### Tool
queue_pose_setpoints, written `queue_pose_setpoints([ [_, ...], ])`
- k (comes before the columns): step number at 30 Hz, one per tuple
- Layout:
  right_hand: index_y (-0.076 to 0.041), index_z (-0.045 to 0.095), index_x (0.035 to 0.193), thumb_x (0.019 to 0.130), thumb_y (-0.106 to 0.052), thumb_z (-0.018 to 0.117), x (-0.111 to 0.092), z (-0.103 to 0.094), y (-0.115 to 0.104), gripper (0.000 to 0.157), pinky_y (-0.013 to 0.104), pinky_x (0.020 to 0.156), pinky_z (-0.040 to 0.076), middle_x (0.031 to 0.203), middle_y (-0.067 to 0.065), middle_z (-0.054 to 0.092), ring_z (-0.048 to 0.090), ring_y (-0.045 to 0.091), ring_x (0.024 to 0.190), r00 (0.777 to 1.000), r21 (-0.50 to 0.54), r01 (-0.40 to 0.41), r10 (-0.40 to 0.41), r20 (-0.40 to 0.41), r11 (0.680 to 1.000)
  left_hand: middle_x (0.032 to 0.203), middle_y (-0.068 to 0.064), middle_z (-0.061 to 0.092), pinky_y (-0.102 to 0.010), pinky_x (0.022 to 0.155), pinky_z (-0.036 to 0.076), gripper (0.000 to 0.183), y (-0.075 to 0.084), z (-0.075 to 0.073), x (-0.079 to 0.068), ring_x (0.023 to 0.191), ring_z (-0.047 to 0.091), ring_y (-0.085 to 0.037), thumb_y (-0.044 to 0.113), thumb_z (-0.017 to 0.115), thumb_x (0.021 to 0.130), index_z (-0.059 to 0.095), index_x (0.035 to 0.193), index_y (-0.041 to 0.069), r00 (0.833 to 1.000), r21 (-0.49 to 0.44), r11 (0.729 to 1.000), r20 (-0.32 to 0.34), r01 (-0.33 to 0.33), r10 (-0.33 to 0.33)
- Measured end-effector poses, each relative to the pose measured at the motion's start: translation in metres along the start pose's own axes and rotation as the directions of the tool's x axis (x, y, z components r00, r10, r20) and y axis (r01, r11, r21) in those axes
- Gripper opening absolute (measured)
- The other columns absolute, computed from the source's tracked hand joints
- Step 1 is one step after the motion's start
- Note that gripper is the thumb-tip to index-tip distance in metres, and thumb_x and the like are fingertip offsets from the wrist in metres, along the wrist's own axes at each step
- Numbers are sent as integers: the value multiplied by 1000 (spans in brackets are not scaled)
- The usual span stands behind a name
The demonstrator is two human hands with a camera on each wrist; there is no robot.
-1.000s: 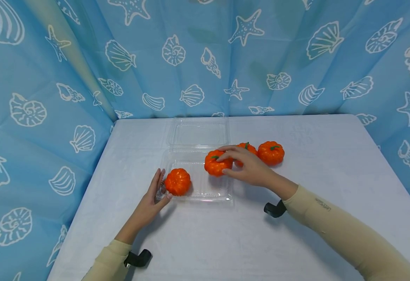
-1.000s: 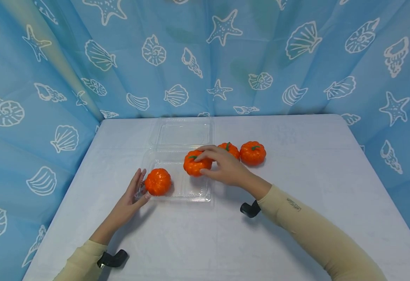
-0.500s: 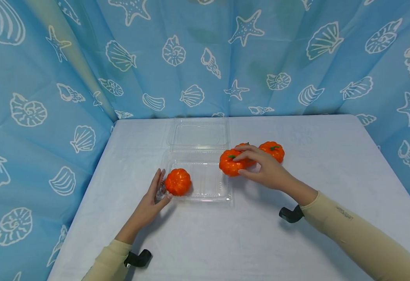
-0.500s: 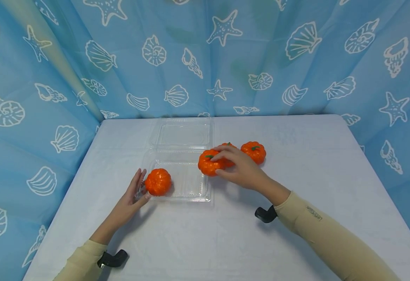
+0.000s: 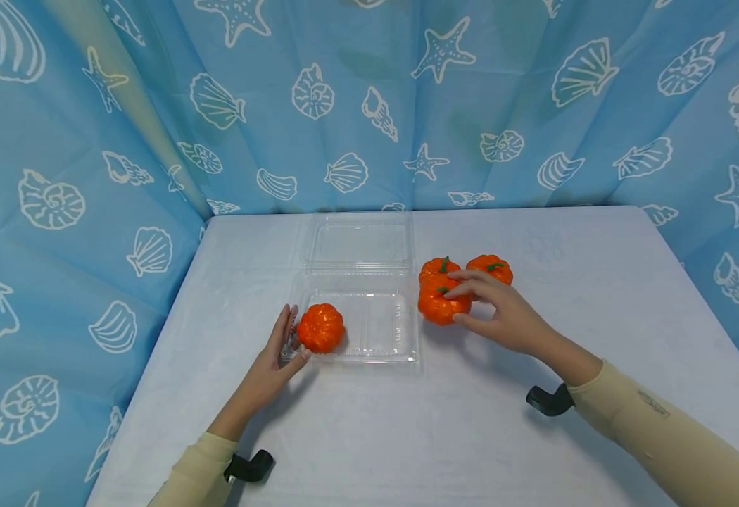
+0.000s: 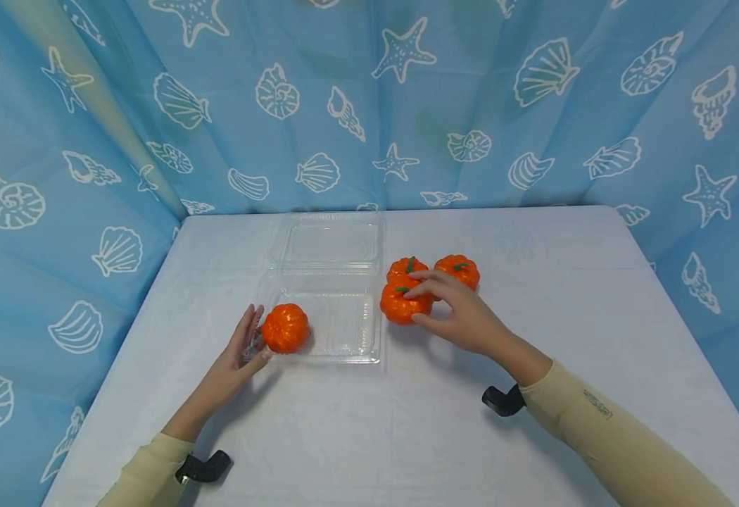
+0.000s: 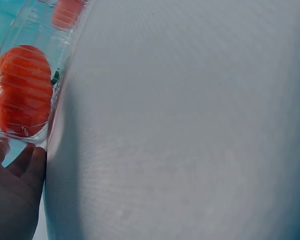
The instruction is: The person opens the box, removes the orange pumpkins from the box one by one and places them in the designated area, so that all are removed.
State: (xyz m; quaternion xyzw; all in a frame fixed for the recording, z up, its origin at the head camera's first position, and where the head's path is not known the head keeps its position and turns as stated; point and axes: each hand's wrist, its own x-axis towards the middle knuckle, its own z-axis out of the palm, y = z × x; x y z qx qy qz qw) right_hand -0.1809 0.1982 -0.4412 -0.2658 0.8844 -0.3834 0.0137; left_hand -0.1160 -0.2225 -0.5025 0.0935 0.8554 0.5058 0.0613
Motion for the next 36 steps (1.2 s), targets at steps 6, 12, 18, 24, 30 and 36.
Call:
queue_pose_setpoints([
  [6, -25, 71, 118, 89, -19, 80, -13, 6, 11, 31, 55, 96, 54, 146, 1, 53, 50, 29, 132, 999, -6, -43, 44, 32, 999, 170, -3, 14, -56, 120, 21, 90, -1, -1, 0, 153, 24, -32, 28, 65, 101, 3, 165, 17, 1000, -6, 1000, 3, -11, 11],
  [12, -25, 72, 117, 89, -17, 79, -17, 17, 21, 30, 55, 101, 51, 146, 2, 53, 46, 30, 136, 997, 3, -51, 50, 56, 999, 170, -4, 14, -55, 119, 23, 90, -1, -1, 0, 153, 25, -33, 28, 65, 101, 3, 165, 18, 1000, -7, 1000, -1, -13, 13],
  [18, -21, 72, 120, 89, -18, 80, -12, 24, 30, 32, 56, 103, 49, 145, 5, 54, 47, 31, 135, 999, -2, -33, 33, 32, 999, 170, -4, 14, -56, 119, 22, 90, -2, 0, 0, 154, 21, -33, 26, 65, 101, 3, 165, 18, 1000, -14, 1000, 0, -25, 25],
  [24, -20, 70, 120, 89, -17, 81, -8, 30, 37, 33, 54, 101, 52, 147, 7, 52, 47, 32, 136, 999, 12, -47, 47, -4, 999, 170, -4, 13, -55, 120, 23, 90, 0, 0, 0, 154, 21, -33, 27, 65, 101, 3, 165, 16, 1000, -11, 1000, -1, -24, 24],
  [30, -20, 69, 120, 89, -16, 81, -8, 33, 39, 33, 53, 101, 51, 149, 7, 51, 45, 33, 138, 998, 16, -57, 57, -22, 998, 170, -3, 13, -55, 119, 23, 91, 2, -1, 0, 154, 22, -32, 28, 65, 101, 2, 165, 17, 1000, 3, 1000, -5, -17, 17],
  [36, -19, 70, 122, 89, -16, 81, -10, 34, 37, 35, 57, 105, 47, 151, 9, 50, 41, 34, 141, 997, 8, -75, 75, -14, 997, 170, -4, 14, -55, 119, 23, 91, 0, -1, 0, 154, 22, -33, 27, 65, 100, 2, 165, 17, 1000, 5, 1000, -4, -22, 22],
])
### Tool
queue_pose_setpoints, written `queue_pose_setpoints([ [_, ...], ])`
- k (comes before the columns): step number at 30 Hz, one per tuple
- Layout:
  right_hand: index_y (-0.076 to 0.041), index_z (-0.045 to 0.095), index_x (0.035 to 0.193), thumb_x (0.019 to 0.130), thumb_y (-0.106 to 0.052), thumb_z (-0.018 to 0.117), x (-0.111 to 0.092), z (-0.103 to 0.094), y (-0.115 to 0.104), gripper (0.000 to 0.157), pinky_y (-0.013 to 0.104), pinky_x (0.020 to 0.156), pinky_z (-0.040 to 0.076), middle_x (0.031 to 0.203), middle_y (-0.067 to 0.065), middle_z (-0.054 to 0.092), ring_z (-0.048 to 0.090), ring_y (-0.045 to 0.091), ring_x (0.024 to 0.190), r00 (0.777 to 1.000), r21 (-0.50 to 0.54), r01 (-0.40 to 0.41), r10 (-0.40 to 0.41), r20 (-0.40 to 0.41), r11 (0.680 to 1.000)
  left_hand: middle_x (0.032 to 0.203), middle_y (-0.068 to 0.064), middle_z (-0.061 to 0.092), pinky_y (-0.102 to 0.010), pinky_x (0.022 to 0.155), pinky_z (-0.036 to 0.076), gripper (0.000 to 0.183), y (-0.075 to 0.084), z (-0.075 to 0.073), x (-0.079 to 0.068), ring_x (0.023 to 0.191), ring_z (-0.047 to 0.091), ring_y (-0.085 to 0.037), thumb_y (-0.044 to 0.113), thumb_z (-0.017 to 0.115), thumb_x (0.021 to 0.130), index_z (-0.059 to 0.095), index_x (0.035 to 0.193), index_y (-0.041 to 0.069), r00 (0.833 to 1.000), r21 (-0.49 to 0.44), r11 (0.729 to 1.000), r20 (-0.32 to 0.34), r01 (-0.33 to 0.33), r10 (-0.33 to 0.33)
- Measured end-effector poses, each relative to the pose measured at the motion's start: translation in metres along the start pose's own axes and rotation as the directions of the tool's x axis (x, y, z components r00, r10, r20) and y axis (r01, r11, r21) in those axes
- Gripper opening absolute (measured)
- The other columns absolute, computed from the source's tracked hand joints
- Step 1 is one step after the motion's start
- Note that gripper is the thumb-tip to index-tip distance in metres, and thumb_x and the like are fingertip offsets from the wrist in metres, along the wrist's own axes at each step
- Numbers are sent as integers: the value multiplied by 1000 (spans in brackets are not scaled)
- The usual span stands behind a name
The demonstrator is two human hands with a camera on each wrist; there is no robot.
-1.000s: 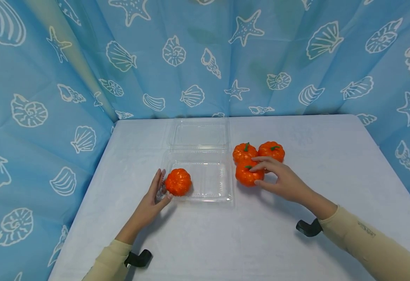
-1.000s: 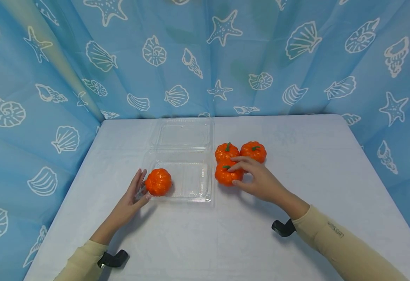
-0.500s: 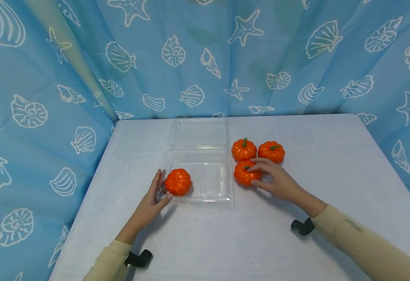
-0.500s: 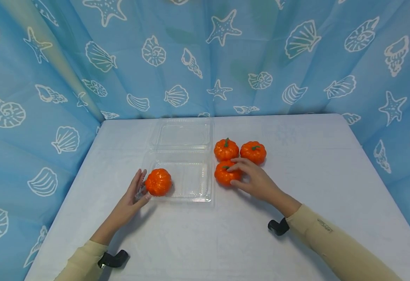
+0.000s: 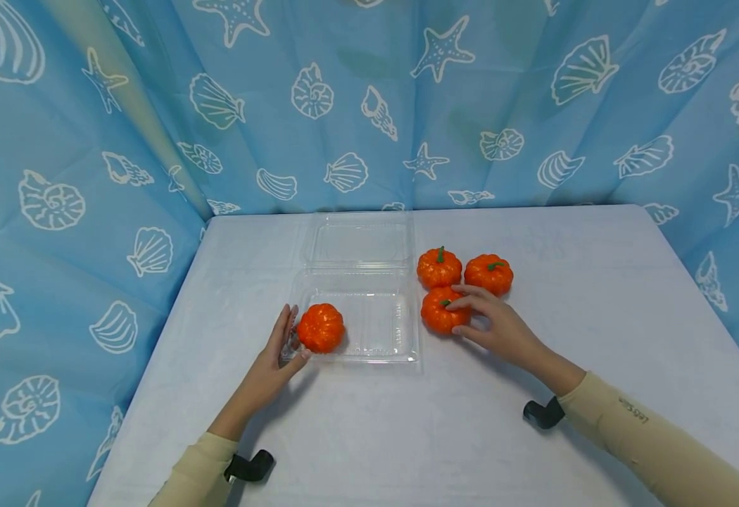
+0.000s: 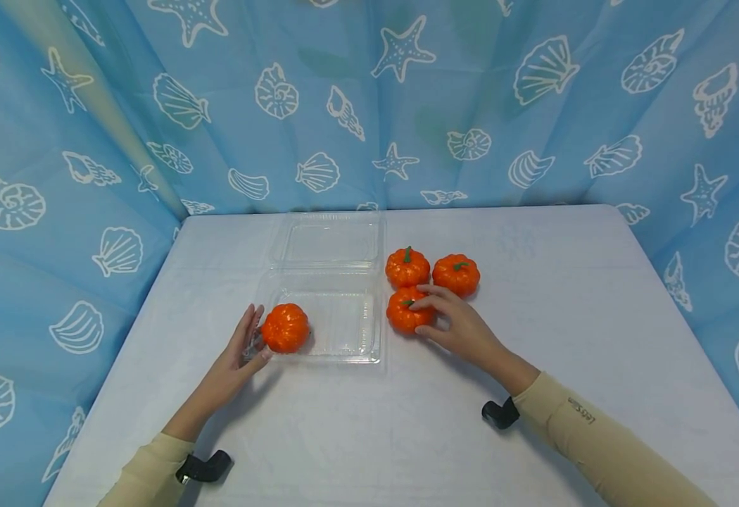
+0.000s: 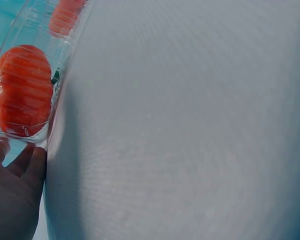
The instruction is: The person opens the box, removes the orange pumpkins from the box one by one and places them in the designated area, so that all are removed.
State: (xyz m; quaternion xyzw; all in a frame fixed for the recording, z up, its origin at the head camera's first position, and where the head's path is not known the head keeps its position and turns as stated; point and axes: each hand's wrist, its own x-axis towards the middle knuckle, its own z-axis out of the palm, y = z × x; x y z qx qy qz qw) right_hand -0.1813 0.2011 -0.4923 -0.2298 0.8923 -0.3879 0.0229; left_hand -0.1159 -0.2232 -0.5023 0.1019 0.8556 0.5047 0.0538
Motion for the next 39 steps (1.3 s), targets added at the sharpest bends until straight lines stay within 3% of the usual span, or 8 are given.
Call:
queue_pose_setpoints([
  [13, -21, 72, 124, 88, -21, 82, -3, -3, 0, 38, 67, 107, 39, 154, 10, 45, 36, 34, 144, 1000, -17, 12, -12, 8, 1000, 170, -5, 14, -57, 119, 23, 92, 3, 0, 0, 152, 25, -34, 29, 65, 100, 1, 165, 18, 1000, 14, 1000, 0, 12, -12],
  [24, -20, 75, 117, 87, -17, 82, -1, -11, -7, 31, 65, 105, 43, 140, 8, 54, 45, 32, 134, 997, -26, 63, -64, -51, 998, 170, -5, 14, -56, 119, 23, 92, 3, 1, 1, 153, 22, -33, 28, 66, 100, 2, 165, 17, 1000, 3, 1000, -1, 8, -8],
  [34, -13, 75, 115, 90, -14, 79, 20, -25, -26, 26, 57, 99, 51, 135, 10, 57, 48, 30, 130, 991, -40, 118, -120, -52, 992, 170, -4, 15, -56, 119, 23, 92, 1, 1, 1, 153, 24, -33, 29, 67, 100, 4, 165, 14, 1000, 13, 1000, -12, 5, -4],
  [39, -13, 75, 116, 91, -18, 78, 33, -28, -41, 26, 52, 87, 57, 137, 8, 57, 48, 30, 129, 992, -48, 119, -120, -27, 992, 170, -5, 16, -55, 118, 25, 92, 1, 1, 1, 153, 24, -33, 29, 67, 99, 4, 165, 14, 1000, 15, 1000, -11, 2, -2],
])
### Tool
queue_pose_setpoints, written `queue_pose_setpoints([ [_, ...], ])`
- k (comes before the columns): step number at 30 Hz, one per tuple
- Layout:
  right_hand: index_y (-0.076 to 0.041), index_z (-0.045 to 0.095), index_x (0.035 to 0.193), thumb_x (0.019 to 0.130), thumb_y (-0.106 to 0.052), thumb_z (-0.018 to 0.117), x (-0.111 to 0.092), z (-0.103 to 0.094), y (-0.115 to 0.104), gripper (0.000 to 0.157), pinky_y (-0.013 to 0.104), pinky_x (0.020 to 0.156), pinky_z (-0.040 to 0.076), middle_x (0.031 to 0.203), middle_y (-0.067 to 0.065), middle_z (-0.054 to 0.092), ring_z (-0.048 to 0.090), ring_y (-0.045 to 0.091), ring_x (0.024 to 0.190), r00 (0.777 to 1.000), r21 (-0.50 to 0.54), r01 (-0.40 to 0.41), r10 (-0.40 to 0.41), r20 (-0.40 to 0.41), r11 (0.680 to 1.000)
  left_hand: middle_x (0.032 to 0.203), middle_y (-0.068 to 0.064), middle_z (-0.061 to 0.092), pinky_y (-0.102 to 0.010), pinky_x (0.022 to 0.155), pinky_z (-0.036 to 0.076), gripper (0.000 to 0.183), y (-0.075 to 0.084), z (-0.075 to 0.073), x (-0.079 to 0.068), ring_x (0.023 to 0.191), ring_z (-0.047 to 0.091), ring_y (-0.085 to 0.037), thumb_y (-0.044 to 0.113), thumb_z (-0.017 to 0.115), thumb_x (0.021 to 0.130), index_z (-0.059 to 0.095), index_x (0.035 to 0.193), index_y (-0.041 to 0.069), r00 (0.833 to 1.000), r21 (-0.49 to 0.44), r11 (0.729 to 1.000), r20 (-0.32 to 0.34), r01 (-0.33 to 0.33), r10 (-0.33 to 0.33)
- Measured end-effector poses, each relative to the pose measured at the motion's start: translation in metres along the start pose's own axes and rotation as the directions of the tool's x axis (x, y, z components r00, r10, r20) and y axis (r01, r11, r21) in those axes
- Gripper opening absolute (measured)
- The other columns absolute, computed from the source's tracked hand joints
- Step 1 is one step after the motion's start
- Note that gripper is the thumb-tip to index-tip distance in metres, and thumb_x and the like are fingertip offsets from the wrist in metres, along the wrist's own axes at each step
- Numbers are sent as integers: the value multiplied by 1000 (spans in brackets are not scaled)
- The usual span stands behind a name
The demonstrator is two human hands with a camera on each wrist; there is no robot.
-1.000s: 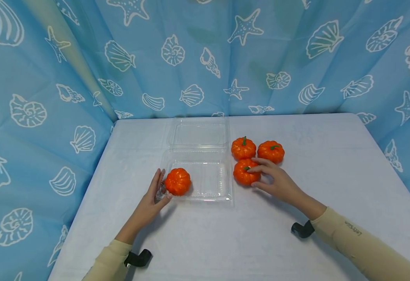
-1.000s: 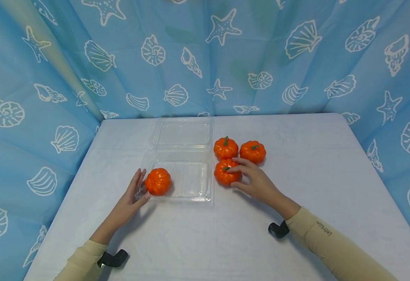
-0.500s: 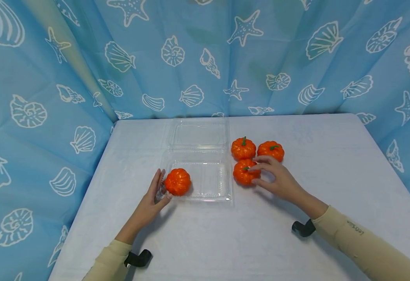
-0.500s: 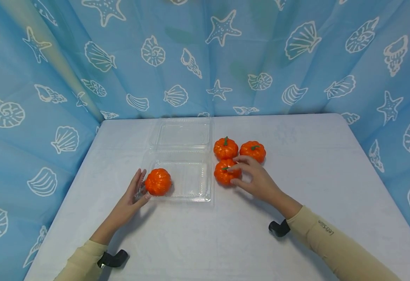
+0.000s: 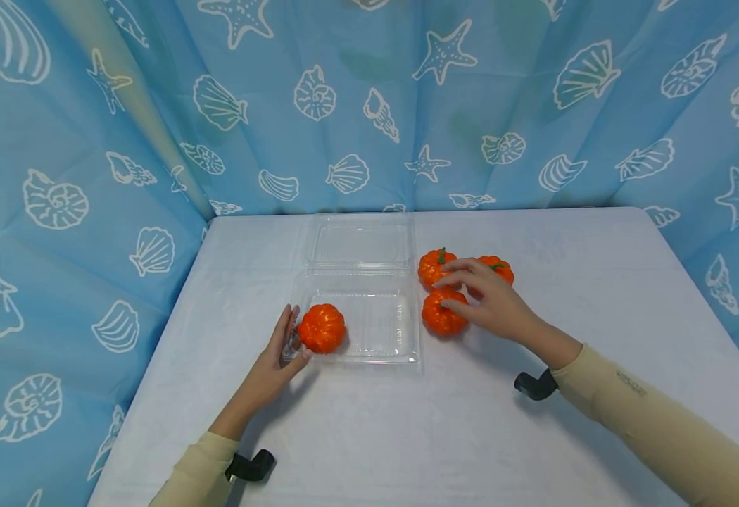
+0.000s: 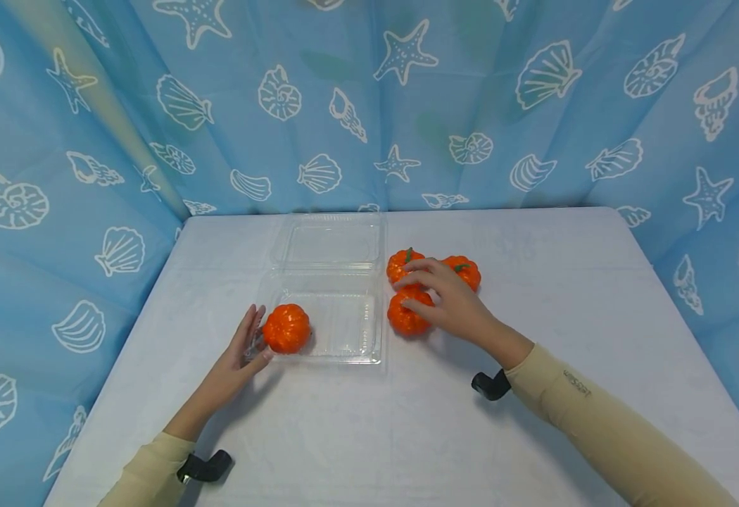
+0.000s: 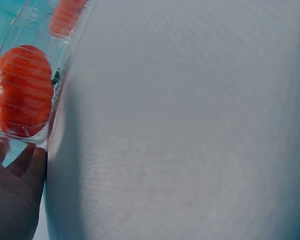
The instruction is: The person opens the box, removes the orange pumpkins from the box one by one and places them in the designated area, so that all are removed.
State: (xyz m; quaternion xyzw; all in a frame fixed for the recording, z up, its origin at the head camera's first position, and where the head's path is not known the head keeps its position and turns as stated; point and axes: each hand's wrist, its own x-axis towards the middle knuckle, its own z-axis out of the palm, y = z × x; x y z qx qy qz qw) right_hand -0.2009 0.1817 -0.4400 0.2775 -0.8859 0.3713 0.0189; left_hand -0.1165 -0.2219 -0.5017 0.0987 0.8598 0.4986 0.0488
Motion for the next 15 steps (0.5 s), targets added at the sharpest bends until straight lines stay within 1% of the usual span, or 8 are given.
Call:
queue_pose_setpoints([
  [2, -15, 75, 117, 92, -18, 78, 6, 0, -3, 26, 50, 82, 59, 136, 6, 57, 49, 29, 129, 1000, -1, 6, -6, 10, 1000, 170, -5, 16, -55, 118, 26, 93, 1, 0, 0, 153, 25, -34, 28, 67, 99, 4, 165, 15, 1000, 2, 1000, -1, -2, 2],
  [5, -17, 75, 118, 92, -17, 77, 16, 2, -7, 26, 51, 86, 58, 136, 7, 57, 49, 28, 129, 999, 22, 33, -33, 22, 999, 170, -6, 16, -55, 118, 26, 93, 1, 0, 0, 152, 25, -34, 28, 67, 99, 3, 165, 14, 1000, 2, 1000, -1, -4, 4],
  [11, -18, 73, 121, 94, -20, 73, 34, 12, -14, 27, 55, 99, 53, 136, 7, 58, 48, 27, 131, 995, 32, 92, -93, 46, 995, 170, -6, 16, -55, 118, 26, 93, 2, 0, 0, 153, 24, -33, 28, 67, 99, 3, 165, 15, 1000, 7, 1000, -2, 5, -5],
  [15, -19, 72, 122, 94, -20, 73, 45, 17, -21, 27, 55, 107, 45, 137, 5, 59, 48, 26, 132, 993, 47, 100, -103, 63, 994, 170, -7, 16, -55, 118, 26, 93, 2, 0, 1, 153, 24, -34, 28, 67, 99, 3, 165, 14, 1000, 2, 1000, -1, -3, 3],
])
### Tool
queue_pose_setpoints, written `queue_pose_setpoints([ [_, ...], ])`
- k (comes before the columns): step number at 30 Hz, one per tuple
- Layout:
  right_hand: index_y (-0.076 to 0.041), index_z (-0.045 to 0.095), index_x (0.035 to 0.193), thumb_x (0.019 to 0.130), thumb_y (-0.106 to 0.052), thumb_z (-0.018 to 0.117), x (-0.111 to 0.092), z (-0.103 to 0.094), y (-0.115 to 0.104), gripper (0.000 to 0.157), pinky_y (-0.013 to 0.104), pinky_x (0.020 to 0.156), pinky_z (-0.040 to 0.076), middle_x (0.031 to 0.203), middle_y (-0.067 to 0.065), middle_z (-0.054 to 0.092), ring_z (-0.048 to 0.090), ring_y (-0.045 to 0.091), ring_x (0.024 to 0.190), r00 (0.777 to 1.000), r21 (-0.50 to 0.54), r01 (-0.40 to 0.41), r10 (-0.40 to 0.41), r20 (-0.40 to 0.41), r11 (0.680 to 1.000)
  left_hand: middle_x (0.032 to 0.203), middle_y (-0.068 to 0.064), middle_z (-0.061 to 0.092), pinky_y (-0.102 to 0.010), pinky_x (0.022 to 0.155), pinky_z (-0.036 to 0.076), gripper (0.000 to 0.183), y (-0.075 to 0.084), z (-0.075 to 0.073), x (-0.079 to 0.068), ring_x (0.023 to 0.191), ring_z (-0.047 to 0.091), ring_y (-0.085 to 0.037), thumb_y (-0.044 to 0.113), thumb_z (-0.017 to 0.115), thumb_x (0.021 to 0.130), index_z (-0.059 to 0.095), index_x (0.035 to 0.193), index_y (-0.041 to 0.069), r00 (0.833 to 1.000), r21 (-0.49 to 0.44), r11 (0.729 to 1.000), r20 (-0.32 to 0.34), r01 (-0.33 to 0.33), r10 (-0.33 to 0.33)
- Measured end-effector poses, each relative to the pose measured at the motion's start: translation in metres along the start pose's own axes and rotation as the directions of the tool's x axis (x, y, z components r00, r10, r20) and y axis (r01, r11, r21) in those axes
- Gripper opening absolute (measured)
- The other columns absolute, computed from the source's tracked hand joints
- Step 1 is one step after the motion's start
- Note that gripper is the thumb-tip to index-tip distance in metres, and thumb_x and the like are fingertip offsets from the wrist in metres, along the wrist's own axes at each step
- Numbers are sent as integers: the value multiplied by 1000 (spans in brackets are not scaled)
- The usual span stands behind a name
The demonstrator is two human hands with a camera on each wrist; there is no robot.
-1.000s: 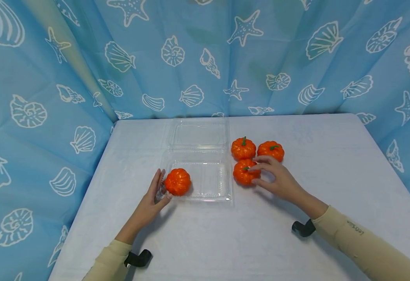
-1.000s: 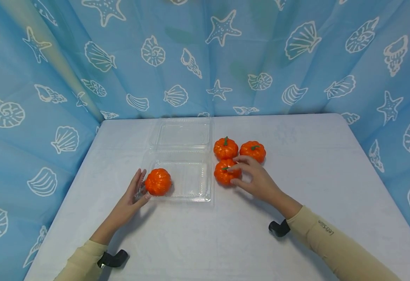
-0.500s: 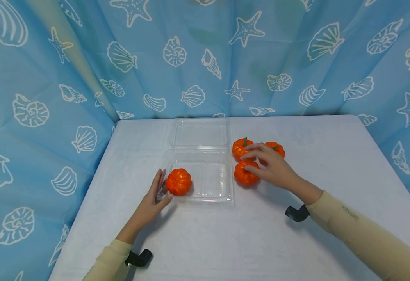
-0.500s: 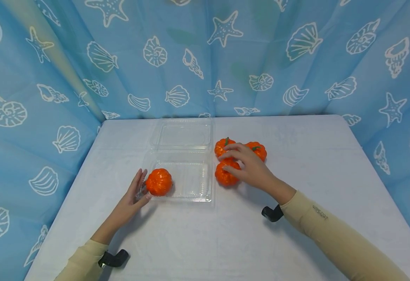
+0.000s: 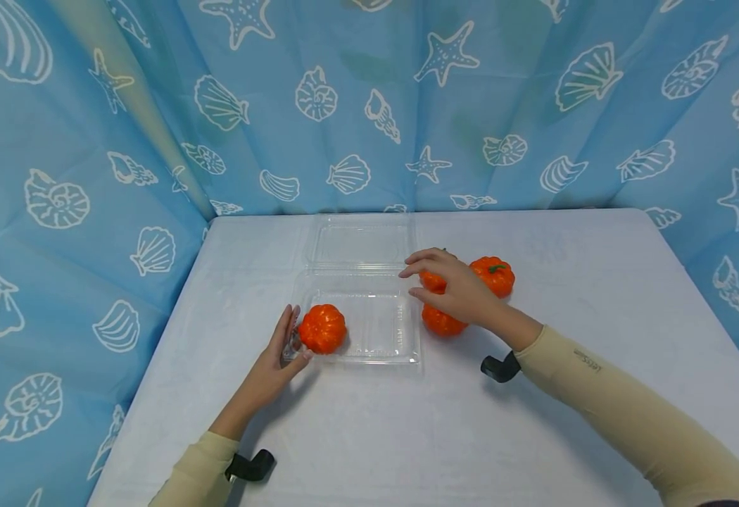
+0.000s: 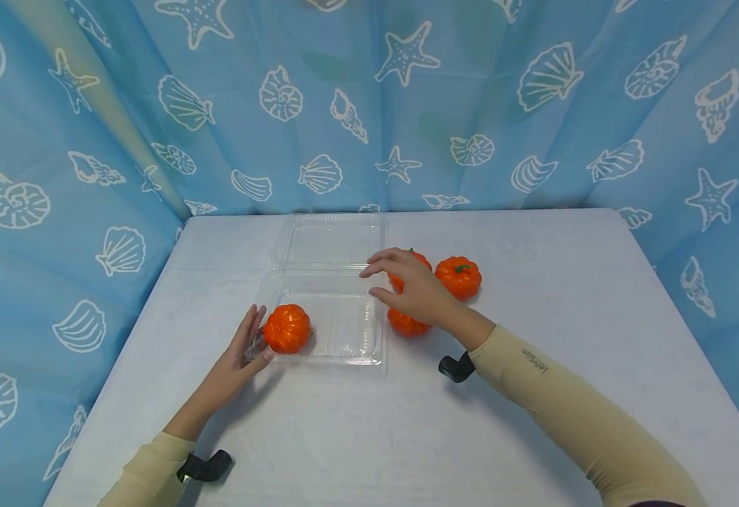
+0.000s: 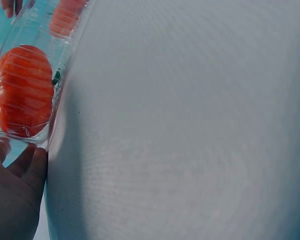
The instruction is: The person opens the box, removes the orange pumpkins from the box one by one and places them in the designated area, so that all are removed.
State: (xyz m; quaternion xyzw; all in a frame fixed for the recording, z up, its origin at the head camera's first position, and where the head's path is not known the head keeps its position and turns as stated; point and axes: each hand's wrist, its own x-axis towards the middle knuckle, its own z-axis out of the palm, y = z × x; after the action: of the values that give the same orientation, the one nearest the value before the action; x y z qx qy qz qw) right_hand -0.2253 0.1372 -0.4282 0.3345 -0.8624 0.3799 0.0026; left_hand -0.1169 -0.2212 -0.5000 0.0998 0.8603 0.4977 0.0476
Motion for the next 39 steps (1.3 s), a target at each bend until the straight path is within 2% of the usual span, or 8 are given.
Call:
queue_pose_setpoints([
  [5, -21, 72, 122, 95, -21, 74, 16, 6, -4, 28, 54, 110, 42, 136, 0, 59, 48, 22, 133, 1000, 10, 5, -6, 15, 1000, 170, -7, 16, -55, 118, 26, 92, 0, -1, 0, 152, 25, -35, 27, 66, 99, 3, 165, 13, 1000, -3, 1000, 0, -13, 13],
  [14, -19, 71, 125, 96, -21, 73, 41, 21, -12, 29, 48, 106, 48, 134, 1, 59, 51, 21, 130, 999, 88, 41, -42, 17, 995, 170, -5, 15, -56, 119, 23, 92, -3, -1, -2, 154, 20, -32, 30, 66, 99, 3, 165, 18, 1000, -9, 1000, 0, 25, -25],
  [22, -17, 71, 127, 96, -19, 73, 59, 35, -21, 31, 39, 102, 52, 133, 3, 59, 55, 20, 124, 998, 116, 35, -41, 56, 993, 170, -5, 15, -56, 119, 23, 92, -3, -1, -1, 154, 22, -32, 30, 66, 100, 4, 165, 17, 1000, -11, 1000, -2, 18, -18],
  [25, -15, 70, 127, 96, -18, 73, 65, 39, -24, 32, 39, 101, 53, 132, 4, 60, 55, 20, 124, 996, 135, 48, -58, 69, 990, 170, -5, 16, -56, 118, 24, 92, -2, -1, -1, 153, 24, -33, 29, 67, 100, 4, 165, 16, 1000, -15, 1000, 0, 11, -11],
  [29, -12, 70, 126, 96, -16, 73, 72, 47, -28, 31, 44, 102, 53, 128, 3, 62, 56, 22, 122, 991, 180, 69, -89, 104, 981, 170, -5, 16, -55, 118, 26, 92, -2, -1, -1, 153, 24, -33, 29, 67, 99, 4, 165, 15, 1000, -15, 1000, 1, 8, -8],
  [32, -12, 70, 126, 95, -15, 73, 75, 53, -30, 31, 41, 101, 53, 127, 2, 63, 57, 21, 119, 985, 200, 76, -105, 138, 977, 170, -5, 16, -56, 117, 27, 92, -3, -1, 0, 153, 24, -34, 28, 67, 99, 4, 165, 15, 1000, -17, 1000, 2, 5, -5],
  [37, -15, 71, 123, 94, -12, 74, 80, 62, -34, 30, 37, 101, 53, 126, 0, 64, 58, 25, 120, 968, 240, 43, -99, 229, 970, 170, -5, 16, -57, 117, 26, 92, -3, 0, 0, 152, 25, -35, 29, 67, 99, 5, 165, 15, 1000, -16, 1000, 2, 13, -13],
  [39, -14, 71, 122, 93, -10, 74, 81, 66, -37, 29, 39, 101, 53, 125, 0, 64, 59, 29, 121, 957, 257, 19, -92, 275, 966, 170, -4, 16, -58, 117, 25, 92, -2, 0, 0, 153, 24, -34, 30, 67, 99, 5, 165, 15, 1000, -14, 1000, 1, 18, -18],
])
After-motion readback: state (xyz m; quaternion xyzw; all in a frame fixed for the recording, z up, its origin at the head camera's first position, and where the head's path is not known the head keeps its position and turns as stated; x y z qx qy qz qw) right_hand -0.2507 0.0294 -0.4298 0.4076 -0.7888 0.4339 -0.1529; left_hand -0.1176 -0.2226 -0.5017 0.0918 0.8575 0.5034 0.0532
